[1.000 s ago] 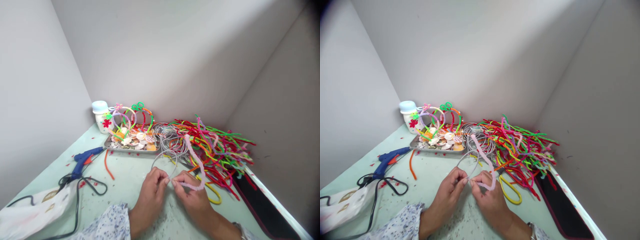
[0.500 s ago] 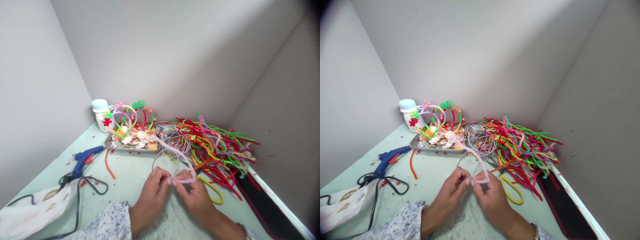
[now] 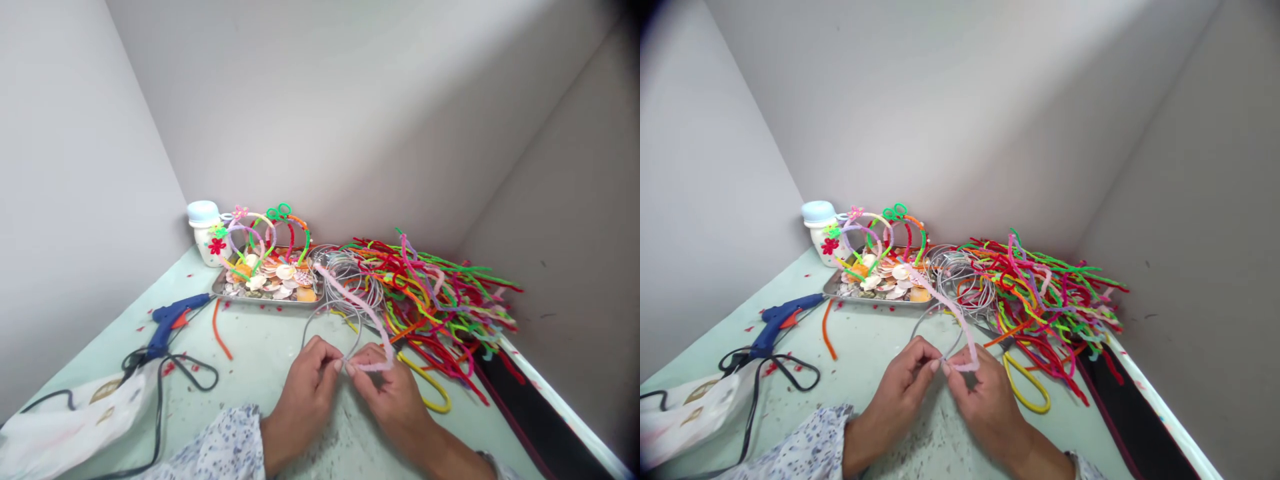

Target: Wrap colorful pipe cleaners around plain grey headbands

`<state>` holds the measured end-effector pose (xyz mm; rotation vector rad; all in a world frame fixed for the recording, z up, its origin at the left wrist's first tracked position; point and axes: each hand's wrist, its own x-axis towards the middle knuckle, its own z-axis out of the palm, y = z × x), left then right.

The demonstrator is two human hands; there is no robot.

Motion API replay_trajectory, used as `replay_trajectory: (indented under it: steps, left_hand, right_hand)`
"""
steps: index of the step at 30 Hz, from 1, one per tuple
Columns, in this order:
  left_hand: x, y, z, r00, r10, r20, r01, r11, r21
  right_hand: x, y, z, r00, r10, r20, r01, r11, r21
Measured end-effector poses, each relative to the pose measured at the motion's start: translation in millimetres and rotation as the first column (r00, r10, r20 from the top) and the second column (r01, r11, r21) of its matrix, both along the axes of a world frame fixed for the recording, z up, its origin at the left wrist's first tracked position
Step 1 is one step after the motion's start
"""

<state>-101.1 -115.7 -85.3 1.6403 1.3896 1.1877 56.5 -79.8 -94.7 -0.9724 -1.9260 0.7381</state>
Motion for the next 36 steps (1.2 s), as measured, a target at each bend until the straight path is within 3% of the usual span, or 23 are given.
replay_trajectory:
  steps: [9, 14, 24, 36]
  left_hand:
    - [-0.3, 1.5, -2.3, 1.0, 0.017, -0.004, -0.017, 1.0, 0.009]
    - [-0.4, 1.9, -3.9, 1.0, 0.0, 0.028, 0.001, 0.999, -0.032]
    - [0.5, 1.8, -0.1, 0.999, -0.003, 0.032, 0.004, 0.999, -0.044]
    - [0.2, 2.6, -0.3, 1.0, 0.018, -0.014, -0.019, 0.999, -0.033]
  right_hand:
    - [0.7, 1.4, -2.0, 0.999, 0.021, 0.051, -0.025, 0.996, 0.086]
    - [2.6, 4.0, -1.9, 0.996, -0.035, 0.083, 0.023, 0.989, 0.144]
    - [8.1, 5.3, -3.2, 0.997, -0.019, 0.078, 0.01, 0.993, 0.114]
    - [11.1, 11.5, -2.0, 0.986, 0.045, 0.161, -0.08, 0.972, 0.22]
